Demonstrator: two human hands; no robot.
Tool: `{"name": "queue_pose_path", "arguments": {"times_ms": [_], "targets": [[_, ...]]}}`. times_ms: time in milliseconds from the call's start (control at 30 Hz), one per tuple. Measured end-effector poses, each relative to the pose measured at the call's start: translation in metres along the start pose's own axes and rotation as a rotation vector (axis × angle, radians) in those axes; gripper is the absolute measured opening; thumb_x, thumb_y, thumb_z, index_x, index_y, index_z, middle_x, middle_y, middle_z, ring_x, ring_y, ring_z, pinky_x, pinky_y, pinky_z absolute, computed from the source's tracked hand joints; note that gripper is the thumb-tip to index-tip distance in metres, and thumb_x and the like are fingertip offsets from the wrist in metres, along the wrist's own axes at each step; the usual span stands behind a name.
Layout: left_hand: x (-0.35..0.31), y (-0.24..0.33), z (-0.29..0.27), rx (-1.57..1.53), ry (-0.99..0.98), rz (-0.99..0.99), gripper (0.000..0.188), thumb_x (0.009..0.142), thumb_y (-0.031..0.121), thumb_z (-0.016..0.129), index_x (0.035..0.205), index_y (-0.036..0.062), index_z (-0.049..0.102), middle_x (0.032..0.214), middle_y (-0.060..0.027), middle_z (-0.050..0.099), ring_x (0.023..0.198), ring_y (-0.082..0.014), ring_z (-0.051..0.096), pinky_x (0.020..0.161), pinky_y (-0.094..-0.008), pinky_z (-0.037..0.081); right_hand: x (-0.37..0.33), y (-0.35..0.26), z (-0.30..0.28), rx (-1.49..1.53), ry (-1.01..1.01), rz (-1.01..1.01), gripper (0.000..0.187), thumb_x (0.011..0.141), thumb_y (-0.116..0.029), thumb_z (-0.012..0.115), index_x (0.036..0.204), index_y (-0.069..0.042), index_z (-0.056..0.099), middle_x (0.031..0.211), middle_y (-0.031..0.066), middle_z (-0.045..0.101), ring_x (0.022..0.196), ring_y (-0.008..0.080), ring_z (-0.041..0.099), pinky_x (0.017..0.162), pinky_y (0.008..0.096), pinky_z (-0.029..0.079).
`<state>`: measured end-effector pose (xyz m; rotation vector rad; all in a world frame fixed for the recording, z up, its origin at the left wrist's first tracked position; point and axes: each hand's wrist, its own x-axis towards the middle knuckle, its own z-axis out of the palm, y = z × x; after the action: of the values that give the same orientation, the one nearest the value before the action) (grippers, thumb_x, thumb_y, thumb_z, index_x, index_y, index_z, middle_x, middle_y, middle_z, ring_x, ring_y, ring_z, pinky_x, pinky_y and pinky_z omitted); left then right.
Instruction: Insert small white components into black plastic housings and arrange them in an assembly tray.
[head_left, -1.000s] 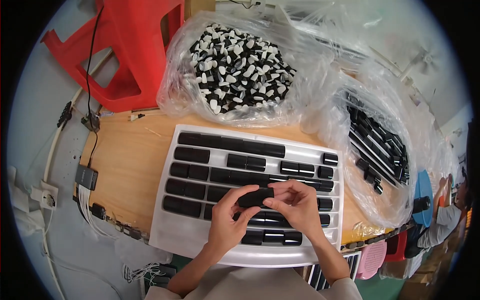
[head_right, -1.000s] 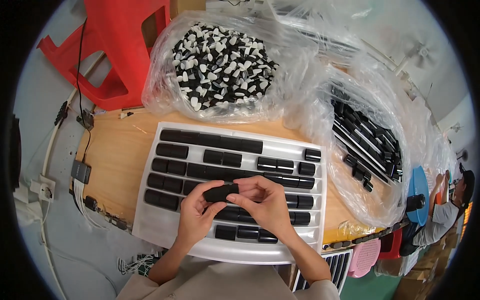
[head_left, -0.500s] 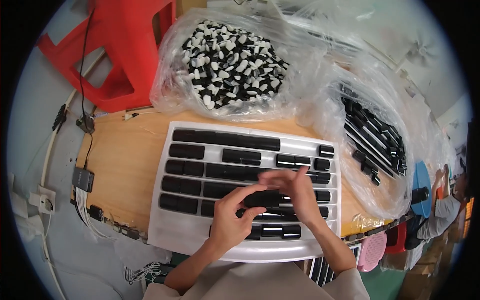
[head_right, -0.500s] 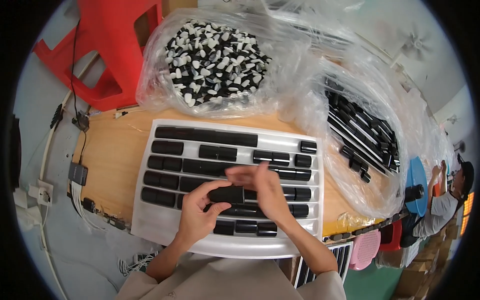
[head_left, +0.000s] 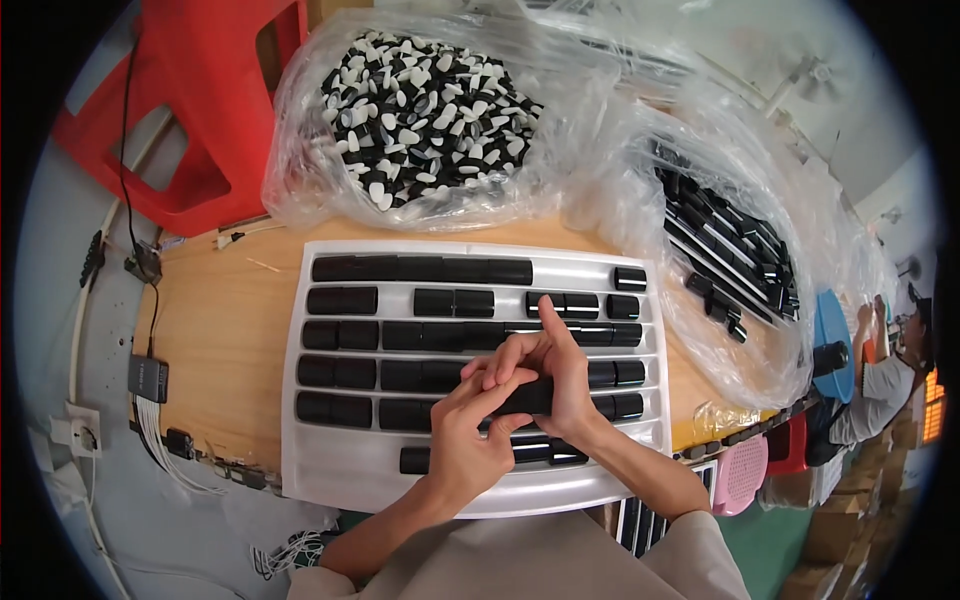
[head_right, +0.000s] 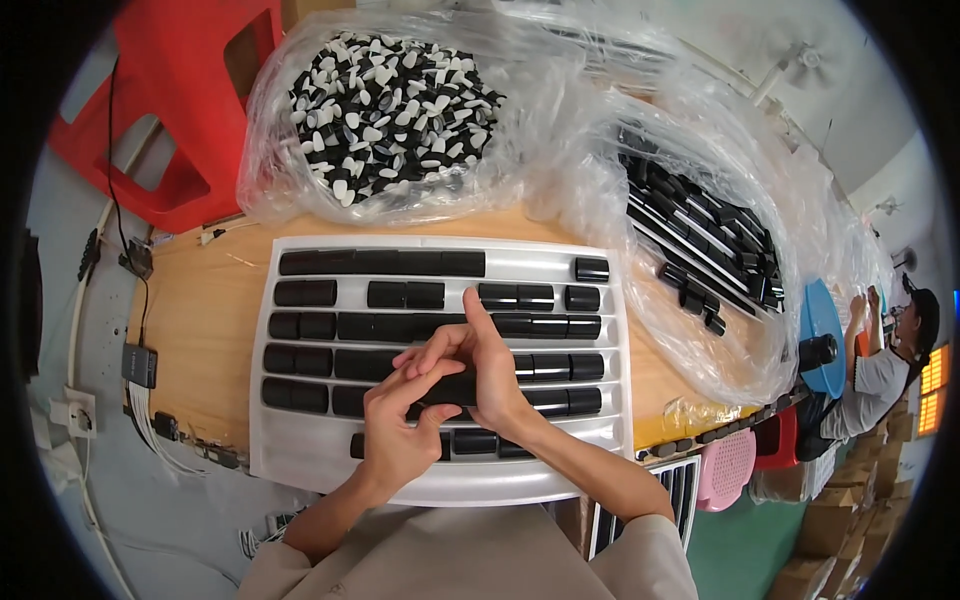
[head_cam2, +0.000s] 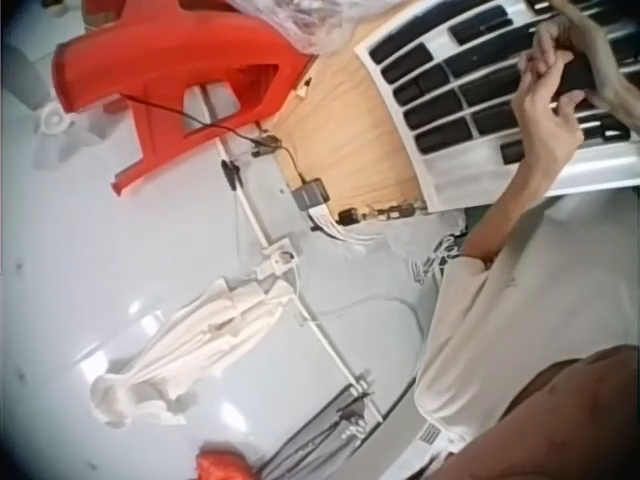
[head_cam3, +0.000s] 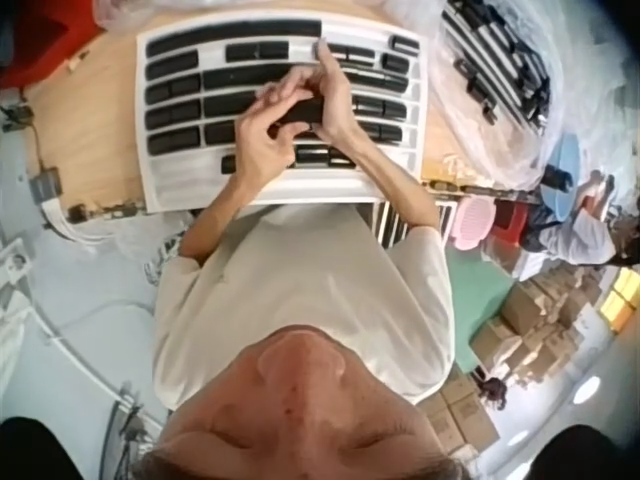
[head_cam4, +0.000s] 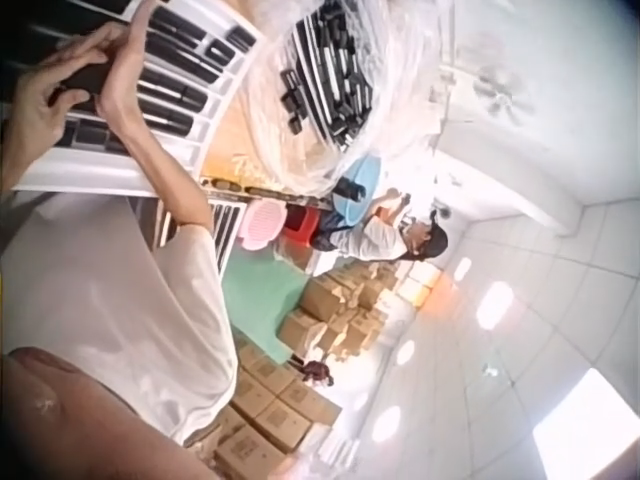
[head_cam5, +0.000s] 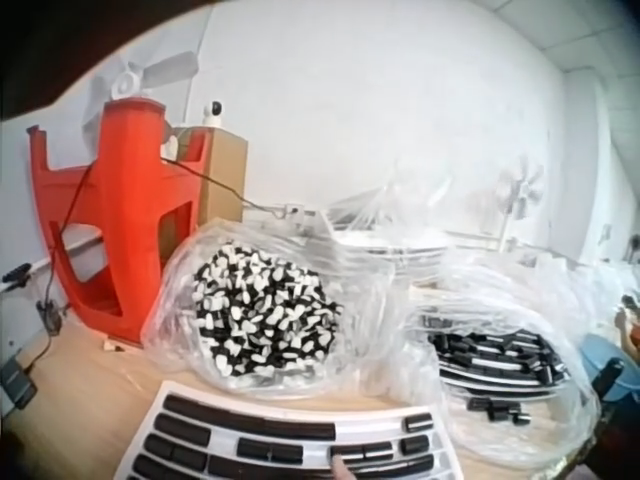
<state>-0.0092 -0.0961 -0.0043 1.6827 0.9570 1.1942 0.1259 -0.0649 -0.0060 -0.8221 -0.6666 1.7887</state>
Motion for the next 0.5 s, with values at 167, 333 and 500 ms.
{"name": "queue_pose_path", "arguments": {"times_ms": [167, 333, 500], "targets": [[0.005, 0.007, 0.0, -0.03, -0.033, 0.006, 0.042, 0.069, -0.015, 0.066, 0.108, 0.001, 0.066, 0.101, -0.0147, 0.066, 0.093, -0.0305, 0.065, 0.081, -0.0331, 0.051, -0.006, -0.006, -0.002, 0.006, -0.061, -0.033, 0.074, 0.101, -0.055, 0.022, 0.071, 0.0, 0.062, 0.077, 0.0166, 0.065, 0.095, 0.0342, 0.063, 0.095, 0.042, 0.045], [0.007, -0.007, -0.006, 0.152, 0.215, 0.228, 0.035, 0.067, -0.018, 0.064, 0.093, 0.0054, 0.065, 0.101, -0.0093, 0.065, 0.091, -0.0286, 0.064, 0.074, -0.036, 0.052, -0.025, -0.032, -0.018, -0.329, -0.035, 0.004, 0.034, 0.097, -0.031, 0.057, 0.111, -0.001, 0.059, 0.116, 0.0074, 0.061, 0.103, 0.0135, 0.057, 0.088, 0.0305, 0.045], [0.004, -0.016, -0.013, 0.251, 0.201, 0.241, 0.042, 0.067, -0.017, 0.065, 0.102, 0.0061, 0.065, 0.117, -0.0135, 0.059, 0.099, -0.0296, 0.062, 0.077, -0.0348, 0.053, -0.028, -0.032, -0.021, -0.487, -0.047, -0.046, 0.036, 0.084, 0.006, 0.07, 0.118, 0.0, 0.062, 0.095, 0.0048, 0.068, 0.085, 0.0073, 0.063, 0.076, 0.0199, 0.051]]}}
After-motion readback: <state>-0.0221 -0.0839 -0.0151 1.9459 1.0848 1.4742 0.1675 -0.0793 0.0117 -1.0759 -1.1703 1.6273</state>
